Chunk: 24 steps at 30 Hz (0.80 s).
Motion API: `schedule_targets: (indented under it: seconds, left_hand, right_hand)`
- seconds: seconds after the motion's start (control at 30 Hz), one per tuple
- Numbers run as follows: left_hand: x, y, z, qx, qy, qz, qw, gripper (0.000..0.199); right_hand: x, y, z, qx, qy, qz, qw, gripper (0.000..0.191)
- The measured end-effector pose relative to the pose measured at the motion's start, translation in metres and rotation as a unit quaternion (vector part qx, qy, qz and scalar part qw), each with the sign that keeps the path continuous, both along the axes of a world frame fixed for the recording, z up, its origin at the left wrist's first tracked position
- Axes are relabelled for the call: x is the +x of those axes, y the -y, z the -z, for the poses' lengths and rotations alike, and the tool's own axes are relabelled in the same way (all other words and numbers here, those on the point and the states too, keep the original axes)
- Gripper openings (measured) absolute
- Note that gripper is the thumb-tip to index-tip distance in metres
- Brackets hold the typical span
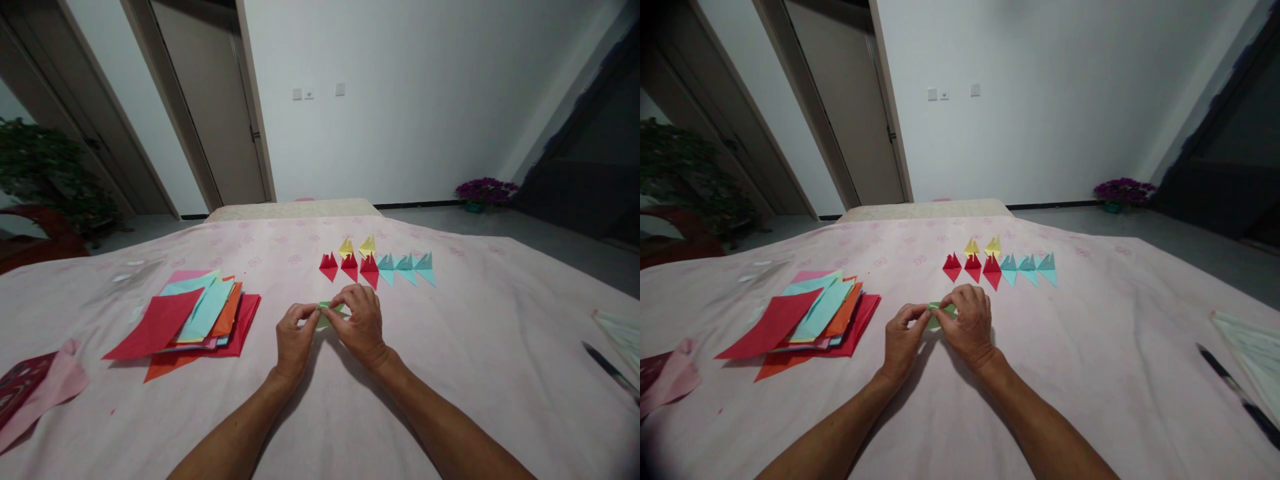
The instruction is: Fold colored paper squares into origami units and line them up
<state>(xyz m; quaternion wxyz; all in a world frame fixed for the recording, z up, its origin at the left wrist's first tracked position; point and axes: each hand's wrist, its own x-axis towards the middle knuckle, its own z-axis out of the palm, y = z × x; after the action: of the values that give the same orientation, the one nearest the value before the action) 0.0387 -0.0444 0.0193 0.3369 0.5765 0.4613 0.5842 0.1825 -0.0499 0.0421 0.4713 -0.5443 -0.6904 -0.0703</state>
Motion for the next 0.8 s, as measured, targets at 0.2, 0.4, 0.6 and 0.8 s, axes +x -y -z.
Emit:
schedule_targets:
  seconds: [0.2,0.4,0.6,0.8]
  left_hand:
    - [0.000,0.001,0.001,0.027,0.004,0.008,1.000,0.006]
    - [-0.001,0.002,0.000,0.041,-0.006,0.020,0.999,0.004]
    - [0.000,0.000,0.005,-0.004,0.019,0.051,0.999,0.010]
    - [0.002,-0.004,0.013,-0.065,0.061,0.092,0.992,0.021]
  right_hand:
    - [0.000,0.001,-0.001,-0.016,0.011,-0.018,1.000,0.017]
    - [0.000,0.001,-0.001,-0.029,-0.008,-0.033,0.999,0.011]
    - [0.003,-0.004,0.002,-0.047,-0.052,-0.065,0.995,0.012]
    - [0.004,-0.007,0.006,-0.082,-0.127,-0.106,0.983,0.012]
